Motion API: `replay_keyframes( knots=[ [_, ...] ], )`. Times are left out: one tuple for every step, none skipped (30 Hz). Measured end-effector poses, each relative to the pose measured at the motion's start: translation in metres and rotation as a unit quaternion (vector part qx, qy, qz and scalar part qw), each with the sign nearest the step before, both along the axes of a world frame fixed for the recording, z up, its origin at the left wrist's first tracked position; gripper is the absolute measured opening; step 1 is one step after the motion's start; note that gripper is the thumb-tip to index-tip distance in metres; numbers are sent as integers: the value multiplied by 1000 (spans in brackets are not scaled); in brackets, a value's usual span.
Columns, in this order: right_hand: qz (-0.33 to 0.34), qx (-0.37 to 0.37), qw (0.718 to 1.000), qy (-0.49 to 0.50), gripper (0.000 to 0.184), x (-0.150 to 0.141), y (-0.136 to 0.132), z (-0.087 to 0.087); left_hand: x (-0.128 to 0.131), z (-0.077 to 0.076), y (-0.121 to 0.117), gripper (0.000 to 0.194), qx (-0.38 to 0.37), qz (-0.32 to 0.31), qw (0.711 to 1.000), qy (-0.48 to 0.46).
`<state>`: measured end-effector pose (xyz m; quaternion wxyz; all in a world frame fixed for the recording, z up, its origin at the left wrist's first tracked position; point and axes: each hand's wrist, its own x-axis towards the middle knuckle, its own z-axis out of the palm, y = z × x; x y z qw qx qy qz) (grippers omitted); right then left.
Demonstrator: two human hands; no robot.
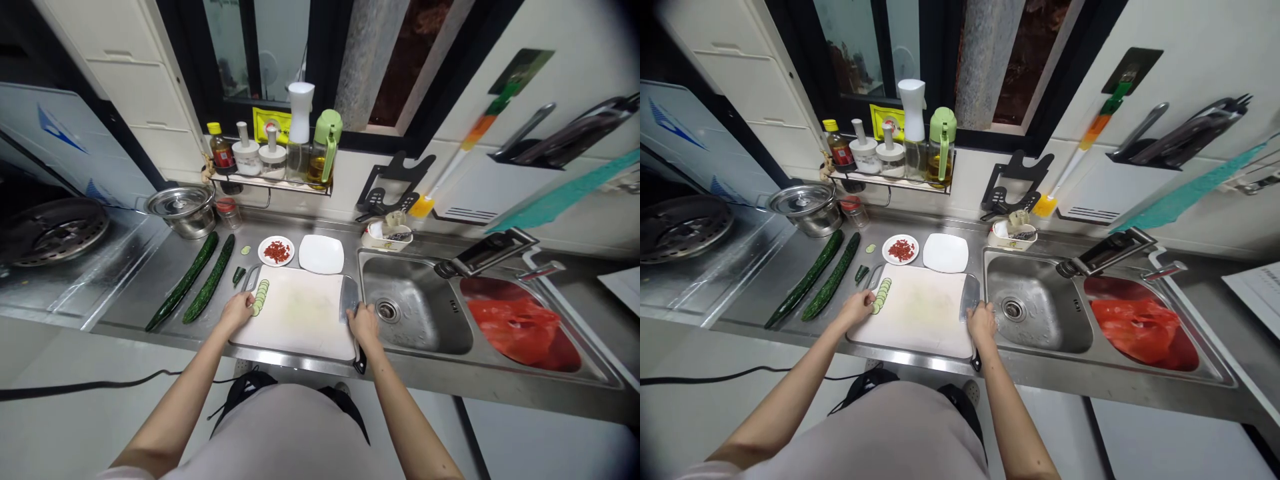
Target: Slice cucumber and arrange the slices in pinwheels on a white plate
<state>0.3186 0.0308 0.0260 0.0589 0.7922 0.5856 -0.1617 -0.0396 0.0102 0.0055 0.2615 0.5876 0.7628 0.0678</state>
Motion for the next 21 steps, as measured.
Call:
replay_keyframes(
  knots=[
    [-2, -5, 1000, 0, 44, 0, 0, 0, 0, 0, 0, 20, -1, 0, 1000, 4],
    [-4, -8, 1000, 2, 44, -1, 0, 1, 0, 0, 0, 19, -2, 1, 1000, 6],
    [-7, -10, 1000, 3, 45, -1, 0, 2, 0, -1, 0, 19, -2, 4, 1000, 5],
    [-8, -6, 1000, 3, 46, -1, 0, 3, 0, -2, 0, 20, 0, 9, 1000, 2],
    [-8, 3, 1000, 4, 47, 0, 1, 4, 0, -4, 2, 21, 5, 15, 1000, -4],
    [-6, 17, 1000, 4, 49, 0, 2, 5, 0, -5, 3, 23, 13, 22, 1000, -14],
    [-1, 35, 999, 4, 50, 1, 3, 7, 2, -7, 5, 24, 23, 28, 999, -27],
    [5, 55, 998, 5, 52, 2, 6, 9, 4, -9, 8, 24, 34, 33, 998, -43],
    [12, 72, 997, 7, 52, 3, 9, 11, 7, -12, 12, 25, 45, 37, 996, -63],
    [19, 88, 996, 9, 52, 4, 14, 13, 12, -14, 16, 26, 55, 39, 994, -84],
    [24, 100, 995, 11, 52, 5, 19, 15, 17, -16, 20, 27, 63, 41, 992, -105],
    [28, 109, 994, 13, 51, 5, 26, 16, 24, -18, 26, 28, 70, 43, 989, -126],
    [31, 115, 993, 15, 50, 5, 34, 18, 32, -20, 32, 29, 76, 44, 986, -145],
    [32, 117, 992, 18, 49, 5, 42, 18, 40, -22, 39, 30, 81, 47, 983, -160],
    [32, 117, 992, 20, 48, 4, 51, 19, 50, -24, 47, 31, 86, 48, 980, -175],
    [32, 114, 993, 22, 47, 3, 61, 18, 60, -25, 55, 33, 90, 56, 976, -188],
    [31, 107, 993, 23, 45, 2, 71, 18, 70, -27, 65, 36, 92, 66, 974, -194],
    [28, 102, 994, 23, 44, 0, 82, 17, 80, -28, 75, 39, 90, 78, 974, -192],
    [26, 92, 995, 22, 42, -1, 92, 15, 90, -29, 85, 42, 86, 87, 975, -187],
    [30, 82, 996, 23, 42, -3, 102, 14, 99, -30, 96, 45, 82, 91, 976, -179],
    [29, 74, 997, 22, 41, -4, 111, 12, 107, -31, 106, 47, 71, 85, 980, -166]
  ],
)
